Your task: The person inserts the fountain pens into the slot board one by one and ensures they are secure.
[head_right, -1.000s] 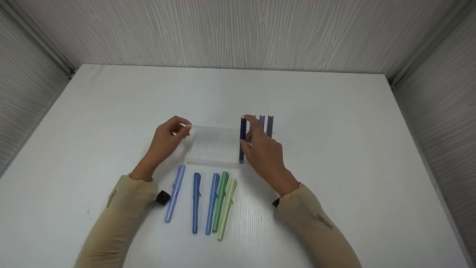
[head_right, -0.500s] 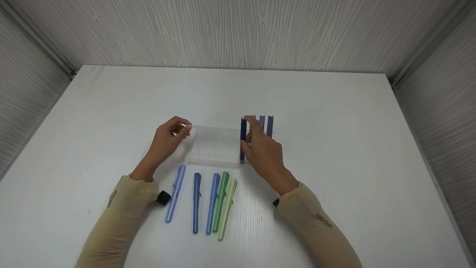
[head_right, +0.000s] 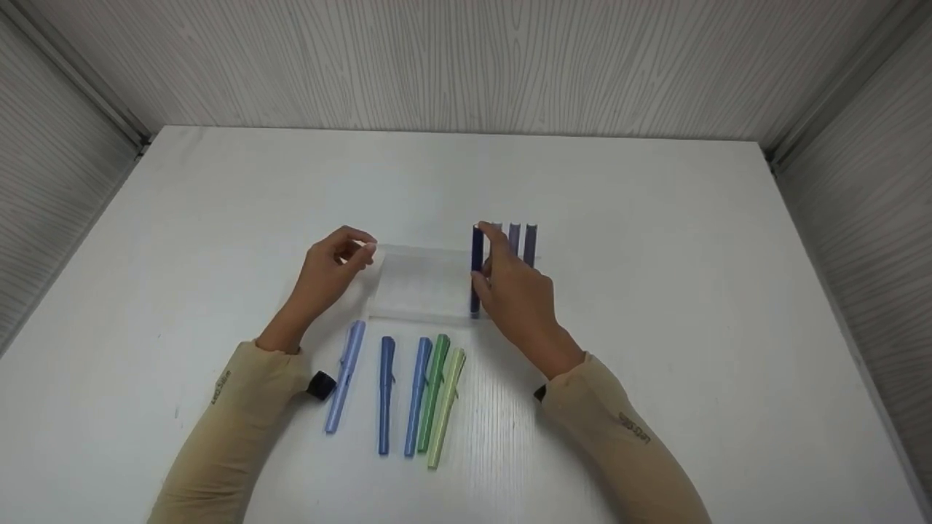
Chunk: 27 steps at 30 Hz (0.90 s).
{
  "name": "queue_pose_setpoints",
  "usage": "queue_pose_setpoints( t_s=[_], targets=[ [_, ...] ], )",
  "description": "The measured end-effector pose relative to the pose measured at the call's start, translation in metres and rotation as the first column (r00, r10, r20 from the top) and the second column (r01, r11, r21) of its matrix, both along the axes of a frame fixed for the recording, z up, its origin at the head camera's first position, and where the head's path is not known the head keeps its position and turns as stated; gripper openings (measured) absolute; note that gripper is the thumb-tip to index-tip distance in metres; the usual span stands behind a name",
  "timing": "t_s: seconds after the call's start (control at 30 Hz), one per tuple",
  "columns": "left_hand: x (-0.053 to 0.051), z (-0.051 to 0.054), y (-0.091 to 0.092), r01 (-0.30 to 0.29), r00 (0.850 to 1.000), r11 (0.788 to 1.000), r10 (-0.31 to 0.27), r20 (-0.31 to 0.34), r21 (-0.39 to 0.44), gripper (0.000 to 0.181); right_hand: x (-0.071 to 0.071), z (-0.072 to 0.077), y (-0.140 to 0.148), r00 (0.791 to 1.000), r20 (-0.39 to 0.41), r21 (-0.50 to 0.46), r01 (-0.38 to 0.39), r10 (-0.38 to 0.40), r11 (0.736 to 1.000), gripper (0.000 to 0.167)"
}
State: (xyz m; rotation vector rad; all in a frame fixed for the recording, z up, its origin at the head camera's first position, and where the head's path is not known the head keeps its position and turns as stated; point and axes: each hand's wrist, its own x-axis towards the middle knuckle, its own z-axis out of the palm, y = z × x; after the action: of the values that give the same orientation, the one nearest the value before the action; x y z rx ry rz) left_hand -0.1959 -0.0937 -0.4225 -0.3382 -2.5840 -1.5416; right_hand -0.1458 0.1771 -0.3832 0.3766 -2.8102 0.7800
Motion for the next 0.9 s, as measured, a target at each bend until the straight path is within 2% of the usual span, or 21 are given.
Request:
queue_pose_setpoints(
  t_s=[0.2,0.4,0.6,0.9],
  targets=[
    [0.0,0.001,0.0,0.012,1.0,1.0,-0.012,-0.021,0.012,0.015,-0.001,0.001,-0.001,1.0,-0.003,-0.001,0.018,-0.018,1.0,0.066],
    [-0.001,0.0,0.0,0.006,1.0,1.0,-0.006,-0.006,0.003,0.016,0.002,0.001,0.0,1.0,-0.004,-0.014,0.024,-0.024,1.0,0.065],
    [-0.001,0.0,0.0,0.003,1.0,1.0,-0.003,-0.001,-0.003,0.015,0.008,0.002,0.002,1.0,0.011,-0.04,0.007,-0.006,0.999,0.063],
    [0.0,-0.001,0.0,0.02,1.0,1.0,-0.02,-0.011,0.005,0.016,0.018,0.001,0.005,0.999,0.036,-0.029,-0.032,0.033,0.999,0.062]
  ],
)
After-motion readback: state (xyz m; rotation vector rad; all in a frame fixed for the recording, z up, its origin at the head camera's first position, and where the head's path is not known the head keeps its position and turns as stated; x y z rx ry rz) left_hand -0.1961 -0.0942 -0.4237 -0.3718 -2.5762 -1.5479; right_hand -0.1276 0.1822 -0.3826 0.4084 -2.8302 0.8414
